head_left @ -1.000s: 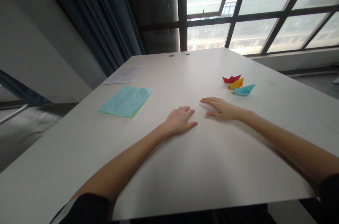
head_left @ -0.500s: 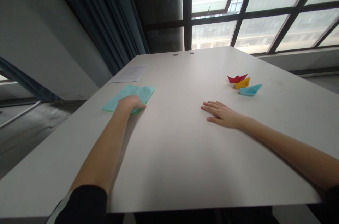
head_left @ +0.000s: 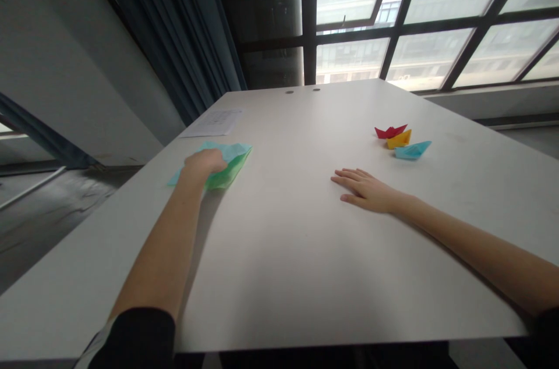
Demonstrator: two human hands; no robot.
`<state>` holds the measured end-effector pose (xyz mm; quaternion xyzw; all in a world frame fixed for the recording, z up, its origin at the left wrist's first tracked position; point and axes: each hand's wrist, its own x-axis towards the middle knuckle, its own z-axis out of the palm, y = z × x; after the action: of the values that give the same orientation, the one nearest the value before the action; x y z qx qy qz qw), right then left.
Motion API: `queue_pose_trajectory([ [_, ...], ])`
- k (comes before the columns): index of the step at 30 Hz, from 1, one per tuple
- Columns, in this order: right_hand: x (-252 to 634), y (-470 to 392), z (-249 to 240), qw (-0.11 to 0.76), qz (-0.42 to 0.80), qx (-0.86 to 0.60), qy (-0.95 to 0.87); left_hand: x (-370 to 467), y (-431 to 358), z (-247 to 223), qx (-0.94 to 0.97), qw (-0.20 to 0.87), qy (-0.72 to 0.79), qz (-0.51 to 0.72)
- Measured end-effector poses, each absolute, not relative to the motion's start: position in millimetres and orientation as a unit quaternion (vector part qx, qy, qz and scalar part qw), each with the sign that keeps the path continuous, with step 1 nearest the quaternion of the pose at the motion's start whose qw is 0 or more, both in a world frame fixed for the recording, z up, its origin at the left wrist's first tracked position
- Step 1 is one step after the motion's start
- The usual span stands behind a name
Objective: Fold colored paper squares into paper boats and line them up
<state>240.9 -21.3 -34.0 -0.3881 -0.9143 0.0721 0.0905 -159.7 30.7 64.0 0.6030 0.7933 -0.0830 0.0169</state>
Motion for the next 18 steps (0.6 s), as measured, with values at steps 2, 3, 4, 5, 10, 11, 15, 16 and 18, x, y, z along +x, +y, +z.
queue_pose_trajectory([
  [2, 242, -20, -35, 0.094, 0.075, -0.388, -0.914, -147, 24, 78, 0.575, -0.055, 0.812, -0.085],
  [3, 242, -20, -35, 0.095, 0.077, -0.387, -0.914, -137, 19, 86, 0.581, -0.084, 0.806, -0.073],
  [4, 242, -20, -35, 0.096, 0.080, -0.387, -0.913, -126, 13, 92, 0.594, -0.103, 0.796, -0.062],
  [5, 242, -20, -35, 0.099, 0.082, -0.387, -0.913, -112, 6, 98, 0.615, -0.118, 0.778, -0.052],
  [10, 244, -22, -32, 0.172, 0.103, -0.396, -0.896, -31, -32, 84, 0.752, -0.076, 0.653, -0.052],
  [11, 245, -22, -31, 0.200, 0.102, -0.404, -0.887, -16, -39, 74, 0.778, -0.054, 0.623, -0.060],
  [15, 247, -24, -28, 0.283, 0.066, -0.418, -0.860, 22, -61, 38, 0.855, 0.049, 0.513, -0.059],
  [16, 247, -24, -27, 0.286, 0.058, -0.415, -0.862, 25, -64, 32, 0.865, 0.074, 0.493, -0.048],
  [18, 246, -25, -27, 0.273, 0.049, -0.408, -0.870, 28, -68, 25, 0.878, 0.102, 0.466, -0.029],
])
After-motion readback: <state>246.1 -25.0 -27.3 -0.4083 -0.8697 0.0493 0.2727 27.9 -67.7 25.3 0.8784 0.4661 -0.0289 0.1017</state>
